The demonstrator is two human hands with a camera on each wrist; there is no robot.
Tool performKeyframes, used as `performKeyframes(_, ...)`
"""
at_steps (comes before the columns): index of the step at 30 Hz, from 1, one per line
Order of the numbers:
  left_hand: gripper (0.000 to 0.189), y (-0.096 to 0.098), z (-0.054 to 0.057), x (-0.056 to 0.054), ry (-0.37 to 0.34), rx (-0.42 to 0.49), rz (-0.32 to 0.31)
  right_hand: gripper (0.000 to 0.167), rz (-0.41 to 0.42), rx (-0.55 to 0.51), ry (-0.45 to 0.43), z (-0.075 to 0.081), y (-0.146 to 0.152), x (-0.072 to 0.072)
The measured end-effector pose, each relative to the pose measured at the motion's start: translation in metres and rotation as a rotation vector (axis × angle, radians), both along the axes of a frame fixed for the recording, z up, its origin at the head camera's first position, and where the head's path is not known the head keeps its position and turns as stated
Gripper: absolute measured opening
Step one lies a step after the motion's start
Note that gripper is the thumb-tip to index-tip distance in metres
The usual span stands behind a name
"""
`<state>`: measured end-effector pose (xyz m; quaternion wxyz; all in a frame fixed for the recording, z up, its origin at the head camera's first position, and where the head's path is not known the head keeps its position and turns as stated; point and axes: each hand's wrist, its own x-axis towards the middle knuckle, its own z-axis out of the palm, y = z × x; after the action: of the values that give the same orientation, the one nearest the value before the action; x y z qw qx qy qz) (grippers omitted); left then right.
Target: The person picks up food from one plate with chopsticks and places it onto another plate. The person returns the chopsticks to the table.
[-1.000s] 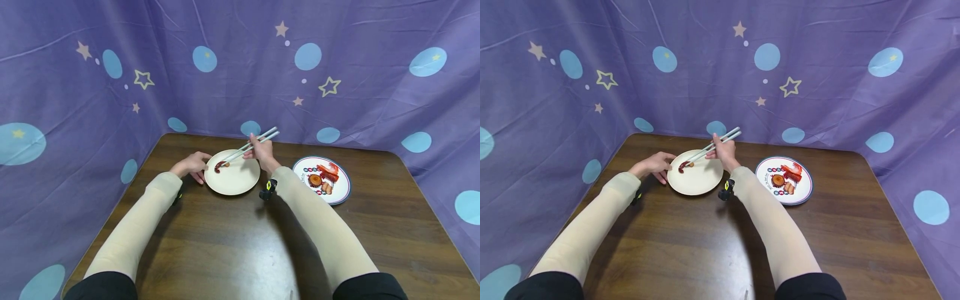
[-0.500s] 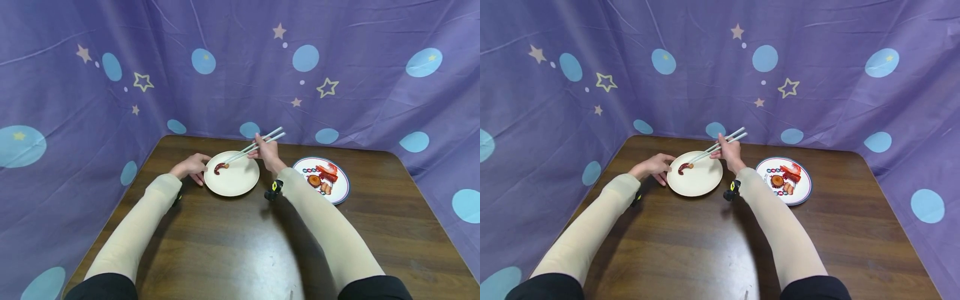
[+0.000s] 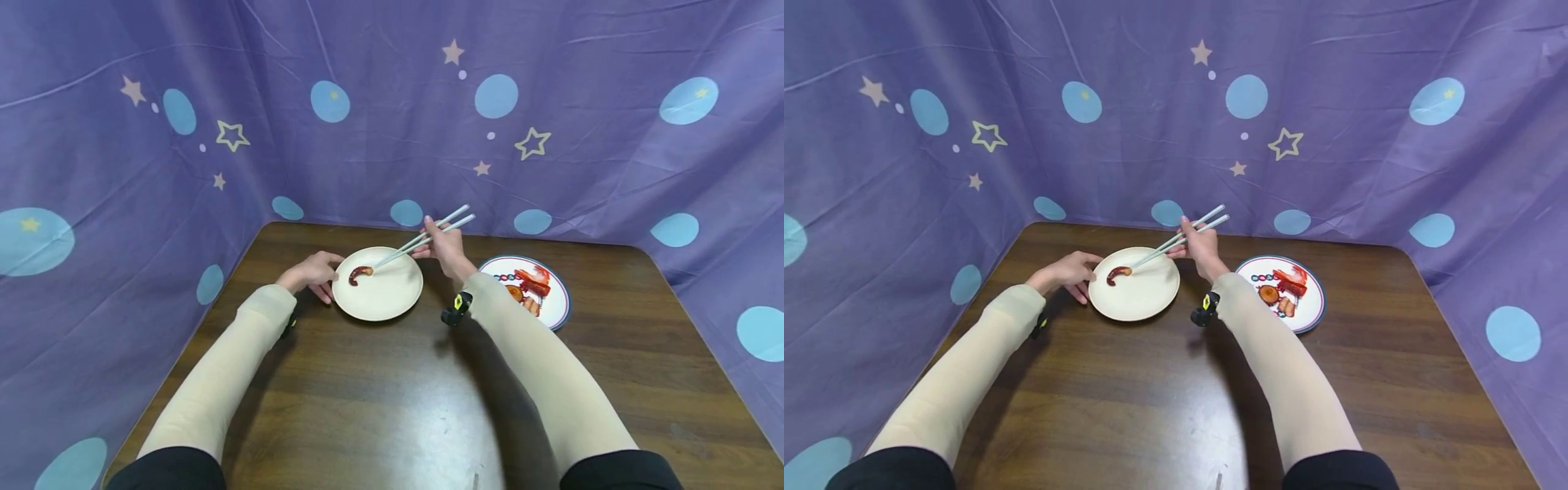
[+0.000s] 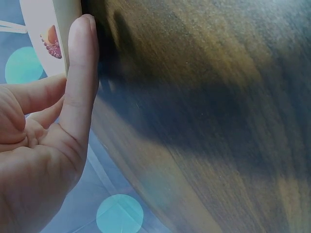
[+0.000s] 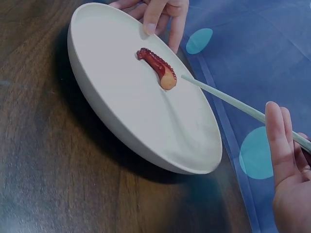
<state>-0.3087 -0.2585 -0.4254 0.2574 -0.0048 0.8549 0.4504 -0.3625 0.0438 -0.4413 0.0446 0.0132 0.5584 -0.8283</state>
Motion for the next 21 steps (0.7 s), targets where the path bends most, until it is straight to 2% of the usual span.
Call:
performKeyframes(6,0.059,0.001,0.001,0.002,0.006,-0.012,0.000,0.037,-0.003,-0.008,0.024,0.000,0.009,-0.001)
performKeyframes(16,0.059,0.001,0.001,0.001,0.013,0.001,-0.006,0.049,0.016,-0.023,0.072,0.004,0.021,0.003)
performKeyframes(21,0.058,-0.001,-0.001,-0.002,0.008,0.007,-0.012,0.047,0.013,-0.034,0.089,0.004,0.030,0.004)
